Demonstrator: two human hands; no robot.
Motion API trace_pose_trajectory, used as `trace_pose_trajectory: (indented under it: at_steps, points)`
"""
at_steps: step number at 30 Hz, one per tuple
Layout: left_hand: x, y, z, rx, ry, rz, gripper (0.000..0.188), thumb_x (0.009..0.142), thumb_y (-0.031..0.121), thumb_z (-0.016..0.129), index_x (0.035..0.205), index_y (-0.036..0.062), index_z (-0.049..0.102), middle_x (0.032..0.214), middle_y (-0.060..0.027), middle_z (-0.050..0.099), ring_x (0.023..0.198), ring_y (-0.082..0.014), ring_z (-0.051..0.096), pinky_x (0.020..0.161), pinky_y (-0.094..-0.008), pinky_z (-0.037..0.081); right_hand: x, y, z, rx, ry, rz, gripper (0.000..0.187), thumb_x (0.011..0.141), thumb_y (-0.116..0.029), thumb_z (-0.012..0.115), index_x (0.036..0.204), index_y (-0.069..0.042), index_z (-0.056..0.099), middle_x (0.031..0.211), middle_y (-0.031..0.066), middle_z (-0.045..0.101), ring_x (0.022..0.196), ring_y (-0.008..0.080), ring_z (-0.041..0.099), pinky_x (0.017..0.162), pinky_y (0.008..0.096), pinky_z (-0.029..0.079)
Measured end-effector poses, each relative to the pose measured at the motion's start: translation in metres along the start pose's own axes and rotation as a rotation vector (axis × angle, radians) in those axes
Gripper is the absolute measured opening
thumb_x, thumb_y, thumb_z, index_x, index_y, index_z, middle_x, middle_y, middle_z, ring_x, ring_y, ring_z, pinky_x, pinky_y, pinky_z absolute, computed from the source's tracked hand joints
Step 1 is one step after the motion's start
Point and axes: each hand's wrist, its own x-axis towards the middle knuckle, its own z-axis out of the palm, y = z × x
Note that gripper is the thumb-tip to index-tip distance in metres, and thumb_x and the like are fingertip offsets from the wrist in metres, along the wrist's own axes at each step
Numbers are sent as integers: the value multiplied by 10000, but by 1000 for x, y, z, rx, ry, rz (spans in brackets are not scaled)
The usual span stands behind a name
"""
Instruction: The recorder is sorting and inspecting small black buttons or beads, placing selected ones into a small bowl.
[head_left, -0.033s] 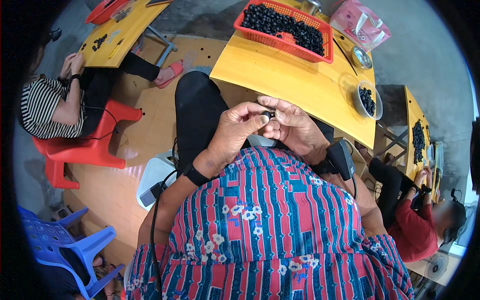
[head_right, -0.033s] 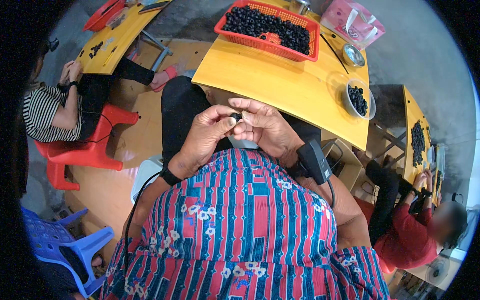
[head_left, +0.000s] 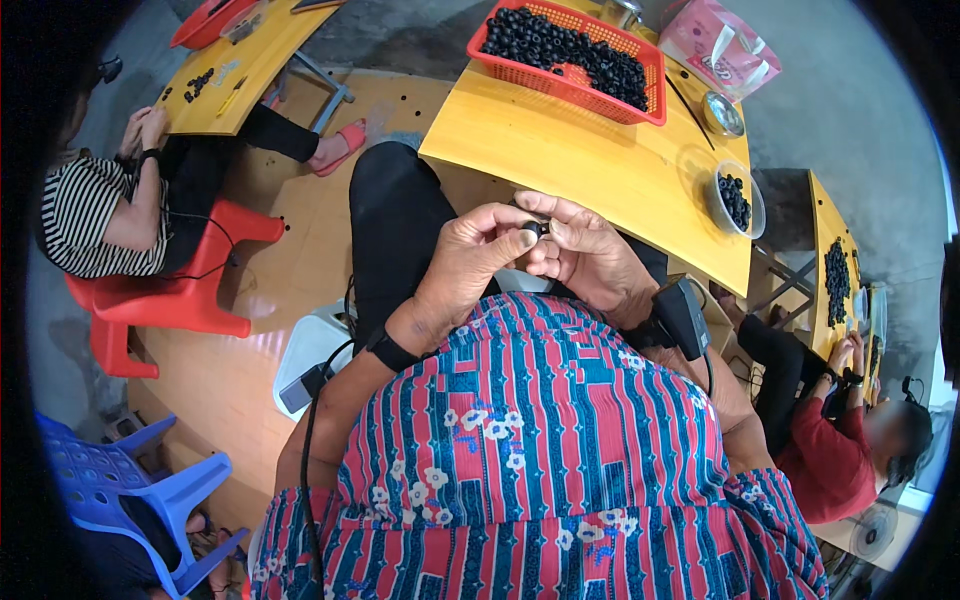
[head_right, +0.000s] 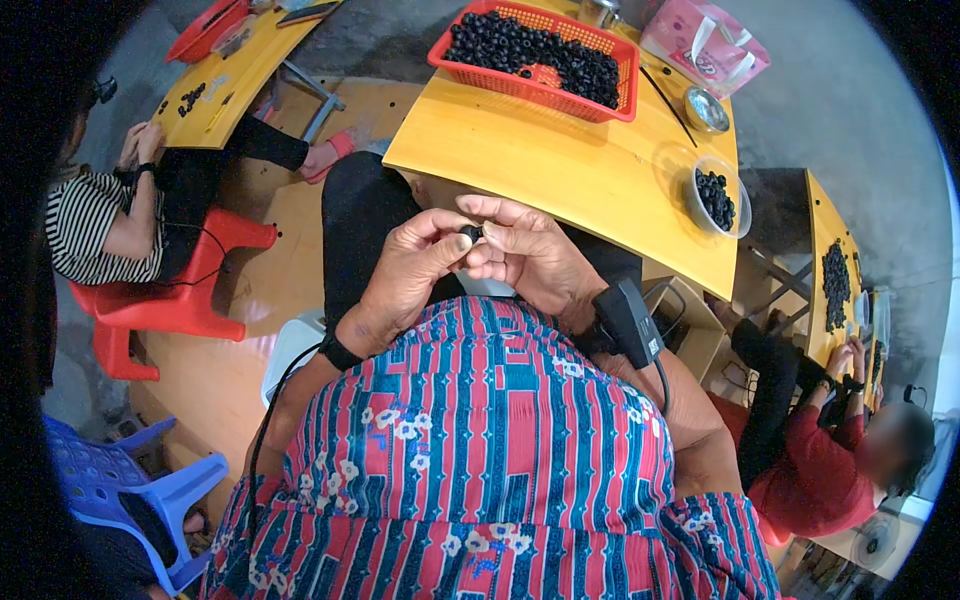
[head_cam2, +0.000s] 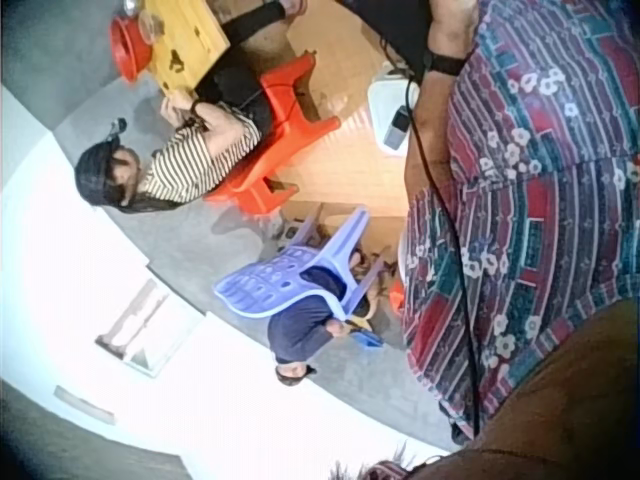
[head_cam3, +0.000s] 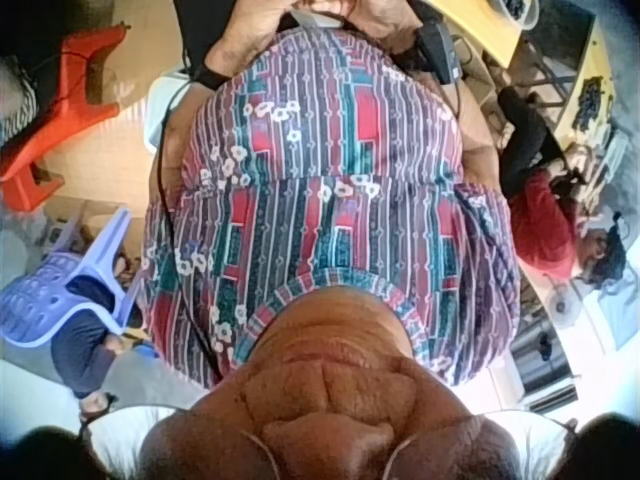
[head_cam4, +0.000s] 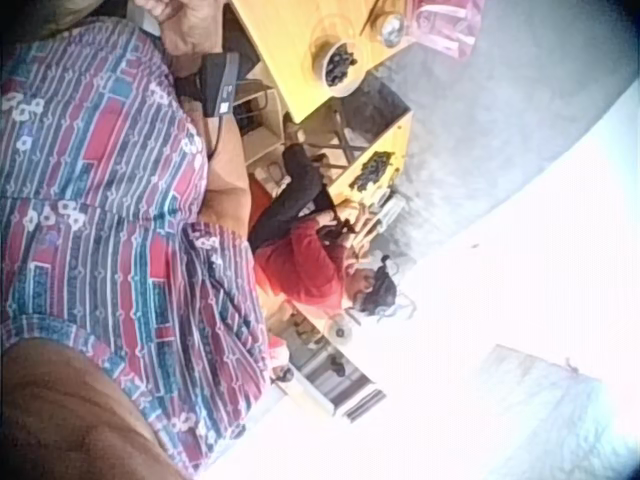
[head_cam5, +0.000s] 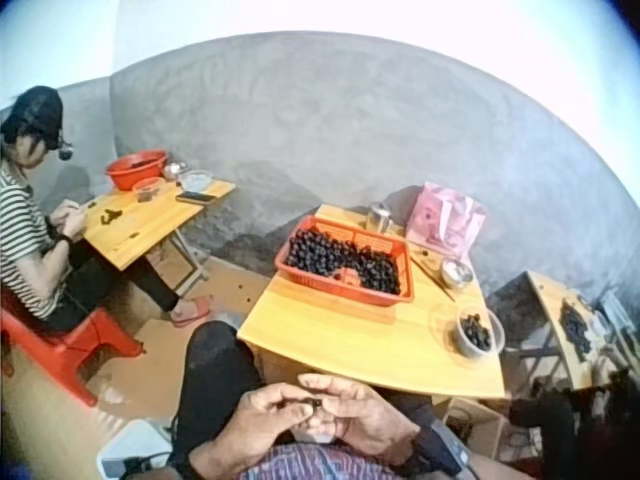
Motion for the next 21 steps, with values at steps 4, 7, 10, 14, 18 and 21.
trace_pose_trajectory:
  at_steps: [4, 7, 10, 14, 18, 21]
  points:
    - [1, 0, 1, 60, -20, 67, 146, 871, 105, 623, 1003, 41, 616, 808, 8, 591, 732, -55, 534, 674, -187, 454, 2, 3, -9, -31, -7, -40, 376, 883, -91, 573, 1238, -3, 483, 954, 81, 626, 807, 134, 651, 737, 248, 554]
    - [4, -7, -5, 185, -29, 161, 147, 866, 98, 627, 997, 30, 622, 805, 9, 595, 740, -50, 536, 670, -187, 453, 4, 4, -10, -34, 3, -19, 372, 887, -90, 566, 1239, 0, 483, 941, 74, 627, 784, 124, 648, 741, 248, 558]
    - [5, -6, -4, 297, 11, 193, 142, 850, 64, 631, 982, 10, 632, 816, -4, 599, 749, -54, 541, 673, -200, 456, 5, 5, -10, -33, 42, -33, 359, 897, -94, 550, 1236, 3, 484, 973, 75, 618, 781, 122, 642, 762, 262, 559]
    - [5, -1, -1, 300, 84, 148, 161, 834, 38, 634, 988, -11, 637, 844, -30, 594, 747, -64, 531, 660, -215, 451, 4, 2, -10, -5, 18, -39, 333, 911, -105, 530, 1223, 5, 493, 1036, 81, 596, 798, 125, 634, 795, 295, 557]
    - [7, -4, -8, 386, 34, 224, 174, 848, 8, 605, 1020, 5, 633, 875, -10, 583, 775, -57, 548, 671, -200, 465, 4, 2, -10, -2, 25, -29, 333, 913, -111, 528, 1222, 10, 489, 1027, 79, 590, 798, 126, 629, 816, 327, 554]
    - [8, -1, -8, 512, 30, 271, 162, 830, 8, 618, 991, 0, 642, 857, -8, 565, 753, -54, 527, 647, -196, 446, 5, 3, -13, 10, 23, -12, 335, 914, -114, 527, 1220, 17, 488, 1012, 85, 588, 790, 129, 625, 819, 333, 554]
